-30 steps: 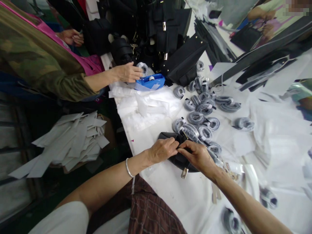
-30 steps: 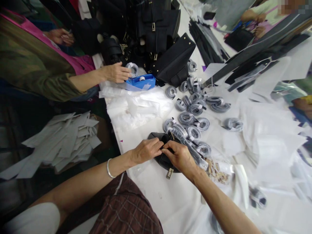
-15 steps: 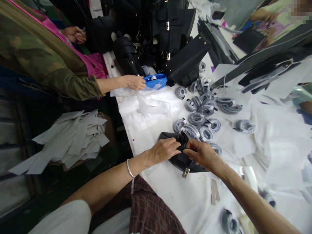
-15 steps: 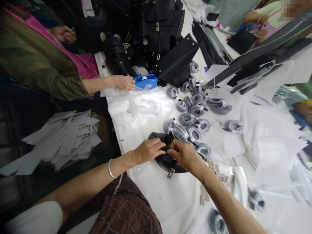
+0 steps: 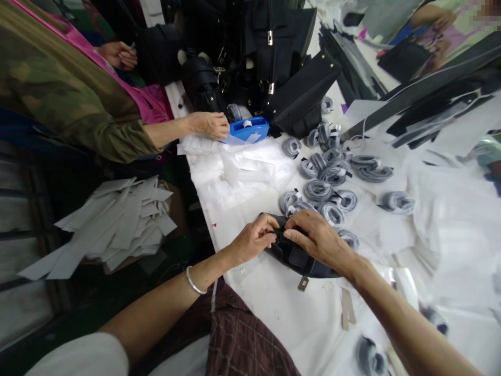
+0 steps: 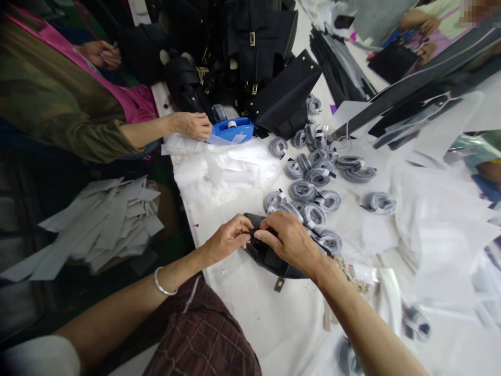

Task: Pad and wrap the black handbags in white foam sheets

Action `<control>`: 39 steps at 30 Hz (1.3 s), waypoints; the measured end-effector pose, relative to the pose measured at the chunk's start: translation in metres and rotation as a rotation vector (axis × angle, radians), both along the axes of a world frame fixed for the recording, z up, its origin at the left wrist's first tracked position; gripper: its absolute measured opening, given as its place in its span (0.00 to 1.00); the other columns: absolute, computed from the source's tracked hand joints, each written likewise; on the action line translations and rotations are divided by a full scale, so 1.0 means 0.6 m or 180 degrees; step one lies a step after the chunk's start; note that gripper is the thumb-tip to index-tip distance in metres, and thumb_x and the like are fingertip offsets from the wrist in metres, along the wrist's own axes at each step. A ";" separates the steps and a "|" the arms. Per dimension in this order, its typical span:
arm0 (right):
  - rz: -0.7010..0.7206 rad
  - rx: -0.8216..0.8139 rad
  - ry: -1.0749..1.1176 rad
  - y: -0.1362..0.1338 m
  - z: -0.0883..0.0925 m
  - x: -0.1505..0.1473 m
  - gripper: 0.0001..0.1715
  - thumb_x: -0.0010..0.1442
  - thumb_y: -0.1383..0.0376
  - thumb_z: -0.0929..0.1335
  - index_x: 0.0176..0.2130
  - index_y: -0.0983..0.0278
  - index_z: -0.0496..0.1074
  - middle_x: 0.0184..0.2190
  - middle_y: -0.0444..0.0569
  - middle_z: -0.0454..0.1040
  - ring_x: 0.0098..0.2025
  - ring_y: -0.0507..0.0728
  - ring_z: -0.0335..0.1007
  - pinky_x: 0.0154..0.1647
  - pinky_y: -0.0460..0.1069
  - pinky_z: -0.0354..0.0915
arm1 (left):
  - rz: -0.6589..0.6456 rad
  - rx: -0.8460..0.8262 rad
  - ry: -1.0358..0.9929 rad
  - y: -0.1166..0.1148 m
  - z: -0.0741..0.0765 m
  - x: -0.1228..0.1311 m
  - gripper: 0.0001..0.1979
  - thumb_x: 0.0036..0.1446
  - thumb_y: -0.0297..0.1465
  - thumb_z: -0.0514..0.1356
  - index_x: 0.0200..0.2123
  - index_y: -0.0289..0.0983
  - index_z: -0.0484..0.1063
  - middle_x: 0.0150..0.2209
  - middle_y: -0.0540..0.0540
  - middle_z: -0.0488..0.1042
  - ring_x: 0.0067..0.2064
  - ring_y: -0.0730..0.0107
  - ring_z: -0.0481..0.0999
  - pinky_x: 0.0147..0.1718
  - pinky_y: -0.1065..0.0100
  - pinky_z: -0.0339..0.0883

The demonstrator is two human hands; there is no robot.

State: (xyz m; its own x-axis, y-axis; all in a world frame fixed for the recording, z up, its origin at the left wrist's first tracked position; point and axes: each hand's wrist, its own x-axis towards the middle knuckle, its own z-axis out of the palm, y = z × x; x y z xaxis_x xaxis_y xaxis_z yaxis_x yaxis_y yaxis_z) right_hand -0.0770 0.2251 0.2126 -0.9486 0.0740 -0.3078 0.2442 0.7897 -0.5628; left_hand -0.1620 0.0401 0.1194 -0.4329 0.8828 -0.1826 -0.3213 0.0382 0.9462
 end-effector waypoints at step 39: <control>-0.3518 -0.0671 -0.0022 0.116 -0.121 0.297 0.23 0.53 0.47 0.65 0.34 0.61 0.76 0.30 0.47 0.79 0.34 0.59 0.75 0.38 0.54 0.69 | -0.1109 -0.1294 0.2809 0.116 0.120 0.017 0.07 0.56 0.38 0.60 0.33 0.41 0.73 0.27 0.50 0.75 0.31 0.64 0.75 0.35 0.67 0.62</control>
State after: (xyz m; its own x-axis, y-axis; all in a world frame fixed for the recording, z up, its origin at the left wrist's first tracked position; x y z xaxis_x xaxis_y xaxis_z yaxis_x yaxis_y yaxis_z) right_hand 0.1015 0.2949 0.1402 -0.3928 0.8189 -0.4185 0.7548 0.0272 -0.6554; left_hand -0.1515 0.1096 0.1912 -0.2897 0.9274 -0.2367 0.5713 0.3660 0.7346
